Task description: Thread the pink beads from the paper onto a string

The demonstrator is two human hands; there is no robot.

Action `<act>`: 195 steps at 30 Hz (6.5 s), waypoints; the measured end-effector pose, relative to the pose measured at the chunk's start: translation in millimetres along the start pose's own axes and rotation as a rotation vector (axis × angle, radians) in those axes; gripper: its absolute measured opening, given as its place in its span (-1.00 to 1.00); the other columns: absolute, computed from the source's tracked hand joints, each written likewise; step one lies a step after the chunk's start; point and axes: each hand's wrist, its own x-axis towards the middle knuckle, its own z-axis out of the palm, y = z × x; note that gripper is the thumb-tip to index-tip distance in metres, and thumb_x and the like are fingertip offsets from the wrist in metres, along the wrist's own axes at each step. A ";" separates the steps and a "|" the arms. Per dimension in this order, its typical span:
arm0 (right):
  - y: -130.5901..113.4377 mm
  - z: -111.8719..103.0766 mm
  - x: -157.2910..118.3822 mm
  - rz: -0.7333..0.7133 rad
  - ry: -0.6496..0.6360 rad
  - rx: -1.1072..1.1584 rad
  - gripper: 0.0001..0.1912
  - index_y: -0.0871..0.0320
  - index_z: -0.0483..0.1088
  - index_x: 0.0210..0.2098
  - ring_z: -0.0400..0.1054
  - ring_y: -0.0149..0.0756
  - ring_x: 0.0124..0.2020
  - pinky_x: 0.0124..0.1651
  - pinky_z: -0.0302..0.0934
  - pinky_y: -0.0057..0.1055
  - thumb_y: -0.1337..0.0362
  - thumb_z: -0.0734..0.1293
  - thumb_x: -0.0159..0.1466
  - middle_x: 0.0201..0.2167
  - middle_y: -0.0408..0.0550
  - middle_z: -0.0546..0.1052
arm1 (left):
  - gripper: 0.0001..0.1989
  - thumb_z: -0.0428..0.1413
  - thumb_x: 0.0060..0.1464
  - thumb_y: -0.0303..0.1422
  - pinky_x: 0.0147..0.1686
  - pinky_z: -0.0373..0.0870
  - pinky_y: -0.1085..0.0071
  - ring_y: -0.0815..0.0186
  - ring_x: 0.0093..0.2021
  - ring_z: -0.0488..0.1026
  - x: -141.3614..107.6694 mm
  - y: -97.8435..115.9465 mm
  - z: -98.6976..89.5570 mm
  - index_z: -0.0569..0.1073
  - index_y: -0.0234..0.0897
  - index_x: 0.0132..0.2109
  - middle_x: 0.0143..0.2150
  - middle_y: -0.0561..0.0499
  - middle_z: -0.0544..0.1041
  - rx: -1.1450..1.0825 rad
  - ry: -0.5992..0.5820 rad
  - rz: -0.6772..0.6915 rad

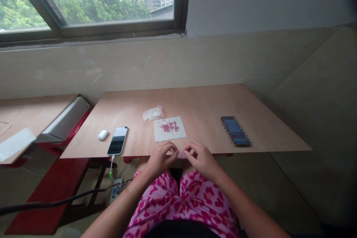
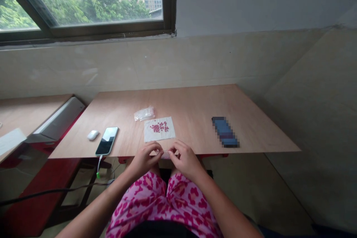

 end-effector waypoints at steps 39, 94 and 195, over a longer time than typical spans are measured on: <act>-8.0 1.0 -0.3 0.164 0.022 0.095 -0.72 0.15 0.44 -0.38 0.37 -0.32 -0.47 -0.40 0.20 -0.43 0.10 0.36 0.37 -0.44 -0.11 0.51 | -0.69 0.22 0.26 -0.13 -0.23 0.38 0.38 0.29 -0.26 0.45 -0.7 -5.0 7.8 0.49 -0.31 -0.26 -0.30 -0.04 0.52 -0.413 -0.005 -0.231; 110.1 -105.8 105.4 0.574 0.420 -0.255 -0.41 0.36 0.45 0.18 0.44 0.12 0.15 0.15 0.33 -0.14 0.21 0.43 0.21 0.13 0.37 0.51 | -0.73 0.01 0.38 -0.14 -0.32 0.49 0.38 0.26 -0.24 0.50 3.7 -22.8 -17.5 0.46 -0.23 -0.14 -0.24 -0.03 0.51 -0.106 0.199 -0.266; 54.9 12.8 62.7 0.172 0.163 -0.112 -0.77 0.15 0.55 -0.17 0.45 -0.23 -0.39 -0.28 0.35 -0.34 0.18 0.28 0.39 -0.30 0.00 0.59 | -0.63 0.11 0.11 -0.49 0.05 0.44 0.11 0.09 0.02 0.48 12.4 -41.6 -20.1 0.40 -0.21 0.09 0.00 -0.13 0.50 0.119 -0.133 -0.134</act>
